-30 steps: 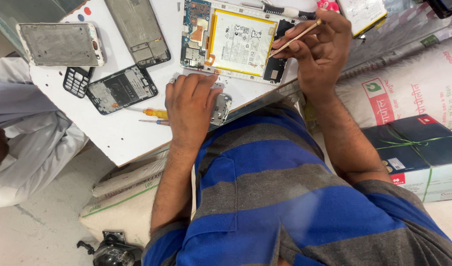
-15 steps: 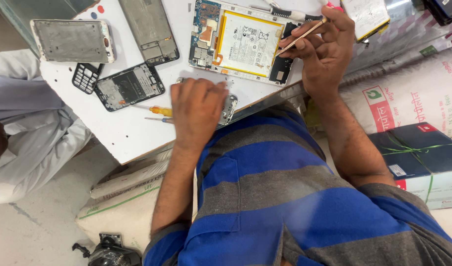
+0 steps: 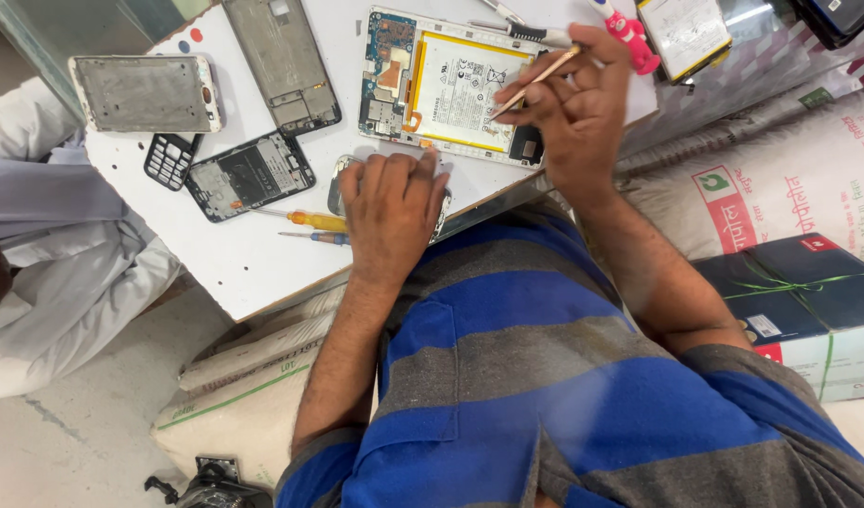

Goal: The person uses a small metal tool to pry and adjust components inside a disassembled smartphone. They repeatedly lift and reposition a black plastic part near the battery area while holding the phone steady with the other hand.

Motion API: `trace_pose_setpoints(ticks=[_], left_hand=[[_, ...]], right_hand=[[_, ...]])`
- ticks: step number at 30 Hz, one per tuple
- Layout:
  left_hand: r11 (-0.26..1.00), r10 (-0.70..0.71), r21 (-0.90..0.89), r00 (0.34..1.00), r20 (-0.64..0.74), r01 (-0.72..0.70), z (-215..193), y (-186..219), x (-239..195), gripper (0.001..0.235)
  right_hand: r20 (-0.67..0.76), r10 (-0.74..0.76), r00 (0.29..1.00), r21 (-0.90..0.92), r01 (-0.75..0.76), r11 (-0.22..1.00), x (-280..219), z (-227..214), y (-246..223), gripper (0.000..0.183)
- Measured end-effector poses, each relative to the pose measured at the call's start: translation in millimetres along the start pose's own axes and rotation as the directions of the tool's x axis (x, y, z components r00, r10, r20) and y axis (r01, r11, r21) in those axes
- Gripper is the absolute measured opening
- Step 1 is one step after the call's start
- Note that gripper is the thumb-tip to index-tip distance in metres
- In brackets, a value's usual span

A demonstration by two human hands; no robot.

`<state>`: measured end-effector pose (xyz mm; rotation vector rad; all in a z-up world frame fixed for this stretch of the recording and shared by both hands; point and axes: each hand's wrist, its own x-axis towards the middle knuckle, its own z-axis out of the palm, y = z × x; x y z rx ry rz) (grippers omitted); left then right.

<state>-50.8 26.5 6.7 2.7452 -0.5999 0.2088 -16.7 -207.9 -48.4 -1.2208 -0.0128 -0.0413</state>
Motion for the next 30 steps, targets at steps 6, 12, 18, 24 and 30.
trace_pose_setpoints(ticks=[6, 12, 18, 24, 30], left_hand=[[0.997, -0.075, -0.012, 0.997, 0.02, 0.075, 0, -3, 3, 0.021], [0.998, -0.065, 0.003, 0.998, 0.023, 0.065, 3, -3, 7, 0.027], [0.997, 0.019, -0.071, 0.999, 0.036, -0.017, 6, 1, 10, 0.024], [0.995, 0.051, -0.09, 0.997, 0.057, -0.046, 11, 2, 14, 0.016], [0.997, 0.025, -0.073, 0.997, 0.078, -0.019, 1, -5, 10, 0.014]], right_hand=[[0.091, -0.025, 0.996, -0.103, 0.034, 0.994, 11, 13, 6, 0.043], [0.062, -0.07, 0.996, -0.165, 0.079, 0.983, 18, 14, 14, 0.044], [0.049, -0.102, 0.994, -0.192, 0.109, 0.975, 21, 13, 16, 0.043], [0.046, -0.103, 0.994, -0.206, 0.111, 0.972, 21, 12, 15, 0.043], [0.044, -0.098, 0.994, -0.183, 0.105, 0.978, 19, 13, 13, 0.043]])
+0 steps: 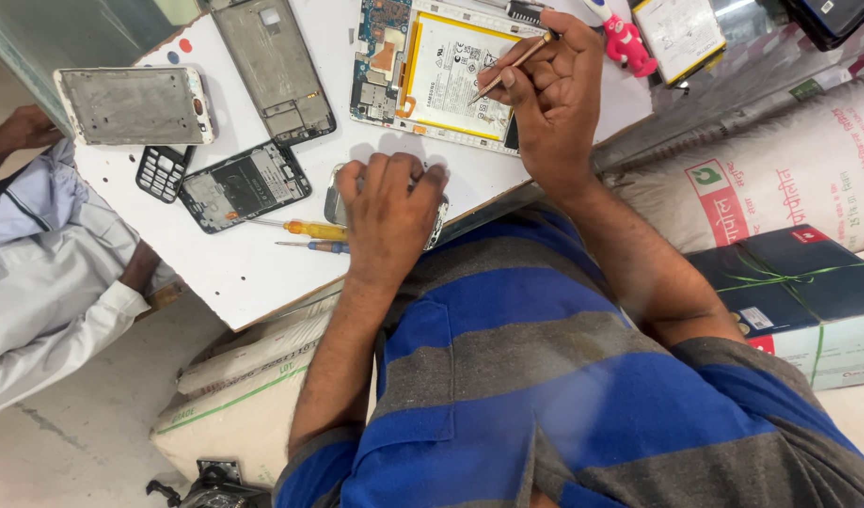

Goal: The person uses a small metal tool to pry and adjust components inside a disassembled smartphone. They repeatedly lift and reposition a black plastic part near the battery area while holding the phone steady with the other hand.

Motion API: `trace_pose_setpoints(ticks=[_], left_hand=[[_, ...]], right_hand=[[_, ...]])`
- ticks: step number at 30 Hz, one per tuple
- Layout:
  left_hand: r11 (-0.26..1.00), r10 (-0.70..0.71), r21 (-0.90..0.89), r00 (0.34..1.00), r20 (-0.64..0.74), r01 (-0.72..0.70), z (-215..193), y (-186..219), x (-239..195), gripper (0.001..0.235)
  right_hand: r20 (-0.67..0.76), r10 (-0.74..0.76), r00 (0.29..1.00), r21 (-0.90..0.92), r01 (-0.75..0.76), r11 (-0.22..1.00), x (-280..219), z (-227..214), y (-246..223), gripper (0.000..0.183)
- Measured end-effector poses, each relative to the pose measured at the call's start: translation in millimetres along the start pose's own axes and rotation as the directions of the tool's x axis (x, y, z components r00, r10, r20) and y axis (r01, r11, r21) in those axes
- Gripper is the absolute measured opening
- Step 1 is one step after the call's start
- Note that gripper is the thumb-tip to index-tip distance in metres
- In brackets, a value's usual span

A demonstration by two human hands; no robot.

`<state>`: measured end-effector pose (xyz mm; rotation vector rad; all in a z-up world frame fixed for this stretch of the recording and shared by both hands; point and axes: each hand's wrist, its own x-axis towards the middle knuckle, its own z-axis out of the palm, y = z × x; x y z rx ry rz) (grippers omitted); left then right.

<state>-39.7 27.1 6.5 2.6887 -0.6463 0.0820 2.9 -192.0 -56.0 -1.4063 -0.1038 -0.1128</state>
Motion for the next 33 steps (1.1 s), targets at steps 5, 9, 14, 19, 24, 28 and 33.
trace_pose_setpoints(ticks=[5, 9, 14, 19, 24, 28, 33], left_hand=[[0.994, -0.1, -0.047, 0.994, -0.034, 0.098, -15, -7, -7, 0.013], [0.993, -0.12, -0.023, 0.991, -0.052, 0.119, -21, -10, -9, 0.015], [0.99, -0.135, -0.045, 0.989, -0.056, 0.133, -20, -7, -9, 0.016], [0.99, -0.129, -0.059, 0.989, -0.076, 0.125, -10, 0, -4, 0.011], [0.996, -0.079, -0.046, 0.996, -0.051, 0.077, 3, 5, 3, 0.011], [0.998, -0.056, -0.042, 0.997, -0.053, 0.054, 13, 5, 5, 0.012], [0.995, -0.028, 0.092, 0.998, -0.058, 0.033, 15, 11, 5, 0.008]], right_hand=[[0.004, -0.009, 1.0, 0.0, 0.009, 1.0, -2, -1, 1, 0.043], [0.015, -0.018, 1.0, 0.028, 0.018, 0.999, -1, -1, 3, 0.043], [0.015, -0.029, 0.999, 0.026, 0.028, 0.999, -1, -2, 4, 0.043], [0.033, -0.059, 0.998, -0.016, 0.06, 0.998, -1, -4, 4, 0.043], [0.027, -0.046, 0.999, 0.023, 0.045, 0.999, 1, -3, 10, 0.043], [0.0, -0.039, 0.999, 0.077, 0.038, 0.996, -5, -5, 13, 0.044], [0.005, -0.022, 1.0, 0.106, 0.022, 0.994, 0, -2, 7, 0.042]])
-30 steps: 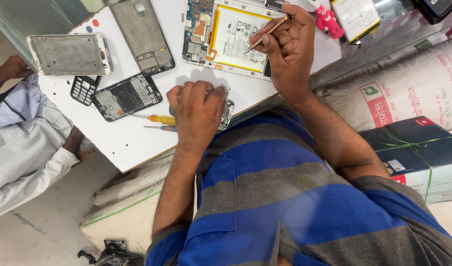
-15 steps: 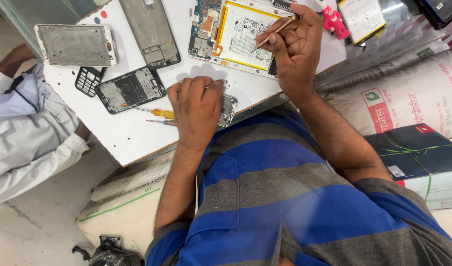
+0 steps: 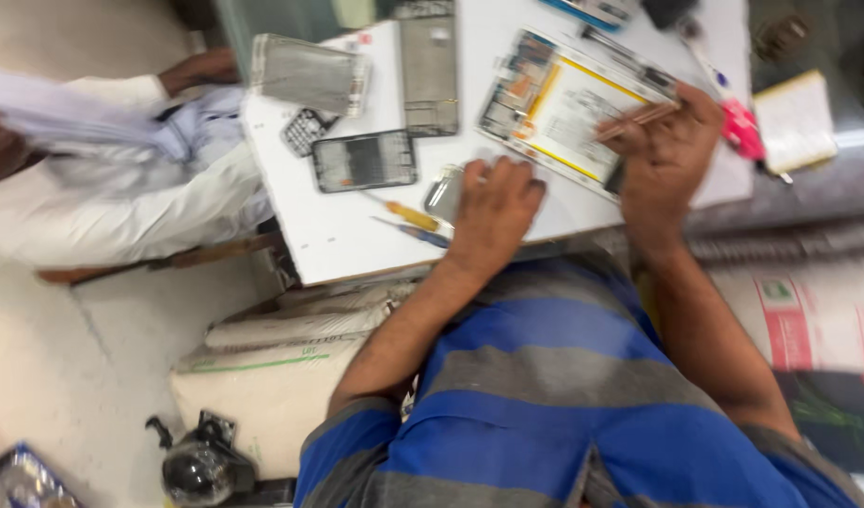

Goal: The person uses a small metal tool to pry and adjust components inside a disassembled smartphone. They repeatedly lift and reposition a black plastic part near the battery area while holding the phone steady with the other hand.

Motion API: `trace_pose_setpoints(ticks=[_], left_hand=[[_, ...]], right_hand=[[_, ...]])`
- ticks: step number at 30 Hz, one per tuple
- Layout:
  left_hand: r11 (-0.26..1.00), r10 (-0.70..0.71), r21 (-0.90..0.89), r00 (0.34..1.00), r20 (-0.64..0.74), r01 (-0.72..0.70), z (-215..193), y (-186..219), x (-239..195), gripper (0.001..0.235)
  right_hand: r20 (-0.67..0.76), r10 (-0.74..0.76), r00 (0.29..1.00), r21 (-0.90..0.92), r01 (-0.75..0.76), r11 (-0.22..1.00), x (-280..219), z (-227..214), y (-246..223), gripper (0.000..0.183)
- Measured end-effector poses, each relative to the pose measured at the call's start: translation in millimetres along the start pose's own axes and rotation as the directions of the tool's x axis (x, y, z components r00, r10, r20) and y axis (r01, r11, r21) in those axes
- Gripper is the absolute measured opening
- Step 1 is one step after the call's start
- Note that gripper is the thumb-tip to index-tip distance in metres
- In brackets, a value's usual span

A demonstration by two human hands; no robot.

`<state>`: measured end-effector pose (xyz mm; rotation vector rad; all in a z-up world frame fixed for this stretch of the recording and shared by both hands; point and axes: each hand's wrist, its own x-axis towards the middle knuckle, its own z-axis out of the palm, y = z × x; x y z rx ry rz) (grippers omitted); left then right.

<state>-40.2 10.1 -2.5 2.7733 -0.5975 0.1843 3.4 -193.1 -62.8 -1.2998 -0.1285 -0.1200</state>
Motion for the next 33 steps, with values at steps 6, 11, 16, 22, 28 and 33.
trace_pose_setpoints(ticks=[6, 11, 16, 22, 28, 33], left_hand=[[0.998, 0.042, 0.058, 0.998, -0.048, -0.039, -3, 0, -2, 0.003], [0.998, -0.034, -0.05, 0.994, -0.099, 0.03, -12, -7, -6, 0.004], [0.994, -0.112, -0.002, 0.988, -0.102, 0.112, -17, -33, -16, 0.01], [0.975, -0.171, -0.152, 0.984, -0.058, 0.16, -21, -45, -24, 0.008], [0.975, -0.131, -0.184, 0.991, -0.041, 0.122, -17, -32, -12, 0.01], [0.975, -0.115, -0.192, 0.993, -0.012, 0.111, -14, -29, -11, 0.008]], right_hand=[[0.017, -0.001, 1.0, -0.135, 0.003, 0.991, -5, -6, -1, 0.041], [0.003, 0.016, 1.0, -0.162, -0.015, 0.987, -8, -7, -1, 0.042], [-0.022, 0.027, 0.999, -0.029, -0.027, 0.999, -6, -7, 3, 0.048], [-0.051, 0.053, 0.997, -0.129, -0.059, 0.99, -4, -1, -5, 0.047], [-0.027, 0.032, 0.999, -0.163, -0.036, 0.986, 2, 6, -16, 0.045], [-0.009, 0.016, 1.0, -0.178, -0.018, 0.984, 1, 5, -15, 0.046]])
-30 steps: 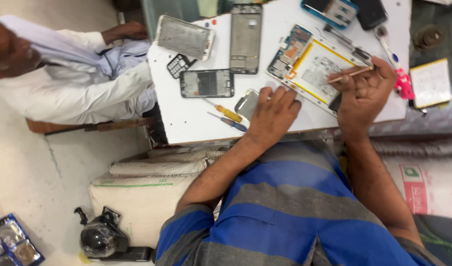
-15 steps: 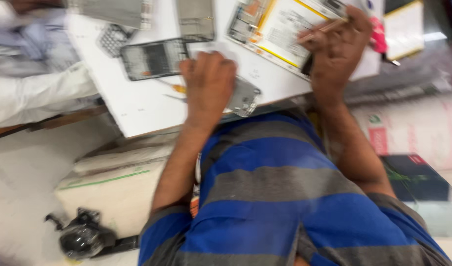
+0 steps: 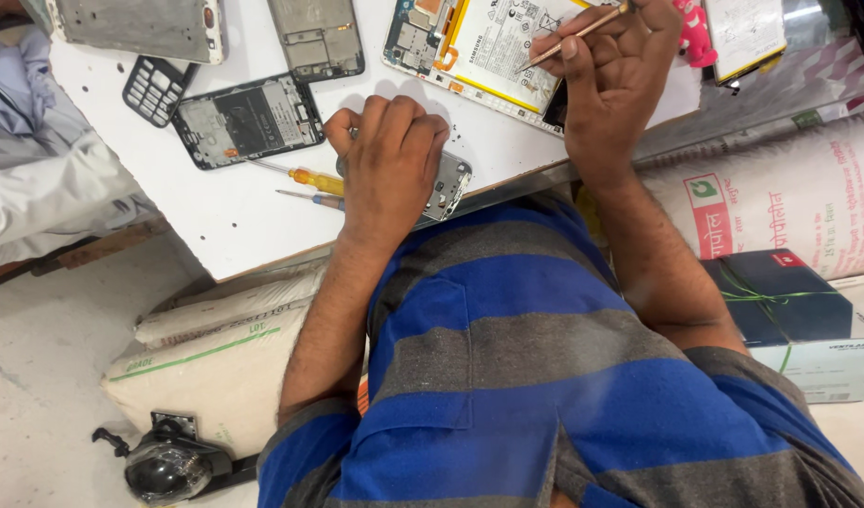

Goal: The person uses a small metal tool to pry and adjust components inside a disassembled smartphone. They repeatedly lift and reposition a black plastic part near the battery area while holding the phone steady with the other hand.

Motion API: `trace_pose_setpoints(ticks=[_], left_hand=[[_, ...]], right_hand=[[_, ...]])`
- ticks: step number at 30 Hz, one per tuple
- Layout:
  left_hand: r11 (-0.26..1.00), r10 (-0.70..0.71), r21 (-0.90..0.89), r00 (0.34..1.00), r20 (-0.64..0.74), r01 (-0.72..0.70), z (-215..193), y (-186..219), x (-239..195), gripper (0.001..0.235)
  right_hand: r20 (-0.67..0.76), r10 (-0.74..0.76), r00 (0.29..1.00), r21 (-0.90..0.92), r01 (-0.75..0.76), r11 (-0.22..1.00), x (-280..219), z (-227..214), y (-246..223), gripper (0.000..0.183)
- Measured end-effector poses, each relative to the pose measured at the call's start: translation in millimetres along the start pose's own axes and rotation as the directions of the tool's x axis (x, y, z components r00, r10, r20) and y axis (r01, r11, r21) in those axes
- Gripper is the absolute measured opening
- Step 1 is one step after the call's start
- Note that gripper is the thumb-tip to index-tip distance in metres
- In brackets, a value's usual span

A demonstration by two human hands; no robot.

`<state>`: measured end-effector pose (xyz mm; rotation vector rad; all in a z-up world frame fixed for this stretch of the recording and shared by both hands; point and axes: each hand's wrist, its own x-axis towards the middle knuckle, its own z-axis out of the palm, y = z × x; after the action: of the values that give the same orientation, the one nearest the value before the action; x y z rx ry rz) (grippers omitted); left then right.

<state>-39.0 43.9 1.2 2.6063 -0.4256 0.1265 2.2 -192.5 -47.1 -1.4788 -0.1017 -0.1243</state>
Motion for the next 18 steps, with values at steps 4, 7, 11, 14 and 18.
trace_pose_setpoints(ticks=[4, 7, 11, 14, 18], left_hand=[[1.0, -0.01, 0.0, 1.0, 0.001, 0.01, -0.4, -1.5, -2.0, 0.005], [1.0, -0.017, 0.003, 1.0, 0.009, 0.017, -0.5, -3.0, -3.4, 0.006], [1.0, 0.002, 0.01, 1.0, 0.017, -0.002, -2.7, -3.3, -3.3, 0.012], [1.0, 0.024, 0.01, 0.999, 0.038, -0.025, -4.1, -1.2, -2.7, 0.02], [0.999, 0.033, 0.033, 0.999, 0.036, -0.034, -6.0, 0.3, -0.4, 0.025]], right_hand=[[-0.018, 0.041, 0.999, 0.039, -0.041, 0.998, -2.2, 0.2, -0.9, 0.048], [-0.008, 0.033, 0.999, 0.039, -0.032, 0.999, -0.5, 0.0, -0.3, 0.047], [0.017, -0.018, 1.0, 0.013, 0.017, 1.0, 2.7, -0.9, 1.9, 0.045], [0.02, -0.019, 1.0, 0.011, 0.019, 1.0, -0.1, -2.2, 3.8, 0.045], [0.034, -0.045, 0.998, 0.047, 0.043, 0.998, -3.6, -4.7, 8.8, 0.044]])
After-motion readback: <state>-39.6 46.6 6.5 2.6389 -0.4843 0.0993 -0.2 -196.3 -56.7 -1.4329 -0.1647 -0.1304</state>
